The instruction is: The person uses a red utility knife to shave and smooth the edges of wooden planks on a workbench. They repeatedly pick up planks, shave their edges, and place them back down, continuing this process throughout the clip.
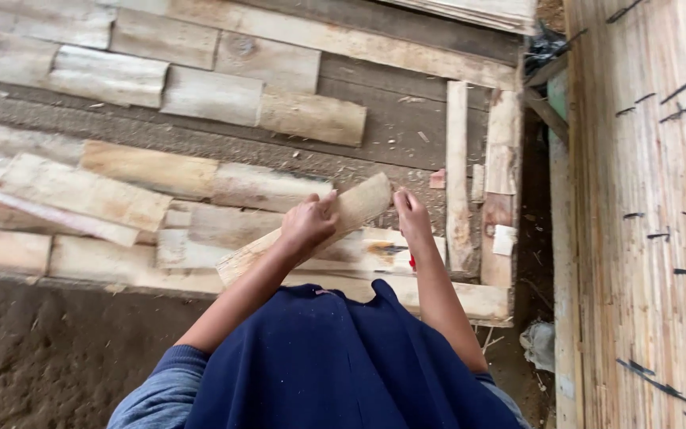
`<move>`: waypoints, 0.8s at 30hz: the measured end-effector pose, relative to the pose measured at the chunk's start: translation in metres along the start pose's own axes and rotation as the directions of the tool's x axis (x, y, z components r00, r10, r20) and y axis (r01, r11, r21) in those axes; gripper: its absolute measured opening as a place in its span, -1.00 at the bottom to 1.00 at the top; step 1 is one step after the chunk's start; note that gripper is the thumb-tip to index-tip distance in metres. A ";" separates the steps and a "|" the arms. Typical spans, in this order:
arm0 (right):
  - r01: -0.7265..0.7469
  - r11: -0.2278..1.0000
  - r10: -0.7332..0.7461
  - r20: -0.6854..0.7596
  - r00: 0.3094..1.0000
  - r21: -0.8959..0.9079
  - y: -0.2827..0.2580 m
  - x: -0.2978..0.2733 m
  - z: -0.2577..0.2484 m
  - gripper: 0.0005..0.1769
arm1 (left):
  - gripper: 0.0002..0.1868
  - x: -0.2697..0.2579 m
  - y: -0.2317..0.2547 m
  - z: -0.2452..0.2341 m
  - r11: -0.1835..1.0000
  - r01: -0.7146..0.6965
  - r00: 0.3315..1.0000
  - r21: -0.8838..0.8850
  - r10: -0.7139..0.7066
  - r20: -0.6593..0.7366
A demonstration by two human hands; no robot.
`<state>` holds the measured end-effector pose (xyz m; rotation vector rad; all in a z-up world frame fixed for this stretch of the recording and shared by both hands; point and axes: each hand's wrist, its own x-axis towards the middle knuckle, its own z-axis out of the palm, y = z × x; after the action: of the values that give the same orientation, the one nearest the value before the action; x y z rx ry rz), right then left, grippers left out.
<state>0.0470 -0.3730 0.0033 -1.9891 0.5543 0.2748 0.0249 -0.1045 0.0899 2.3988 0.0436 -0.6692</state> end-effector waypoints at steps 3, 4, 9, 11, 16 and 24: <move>-0.102 0.942 0.091 -0.049 0.995 -0.319 0.017 0.010 -0.060 -0.15 | -0.03 -0.008 0.051 -0.007 0.999 -0.031 0.997 0.012 0.030 0.071; -0.110 0.942 0.096 -0.057 0.994 -0.317 0.031 0.017 -0.071 -0.15 | -0.03 0.001 0.055 0.003 0.999 -0.038 0.996 0.014 0.037 0.077; -0.228 0.781 0.136 -0.198 0.971 -0.581 0.041 0.010 -0.118 -0.25 | 0.15 0.031 0.095 0.036 0.964 -0.168 0.985 0.207 0.154 0.079; -0.202 0.775 0.108 -0.190 0.976 -0.599 0.059 0.021 -0.127 -0.26 | 0.18 0.051 0.104 0.056 0.944 -0.182 0.983 0.274 0.169 0.071; -0.175 0.778 0.065 -0.201 0.978 -0.603 0.084 0.040 -0.138 -0.18 | 0.15 0.101 0.111 0.089 0.833 -0.249 0.960 0.494 0.280 0.011; -0.058 0.941 -0.005 -0.185 0.983 -0.332 0.011 -0.008 -0.148 -0.30 | 0.07 0.182 0.109 0.107 0.811 -0.292 0.936 0.508 0.352 -0.023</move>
<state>0.0278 -0.5060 0.0673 -2.3572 0.6880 0.2142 0.1559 -0.2791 -0.0053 2.8379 -0.5455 -0.4073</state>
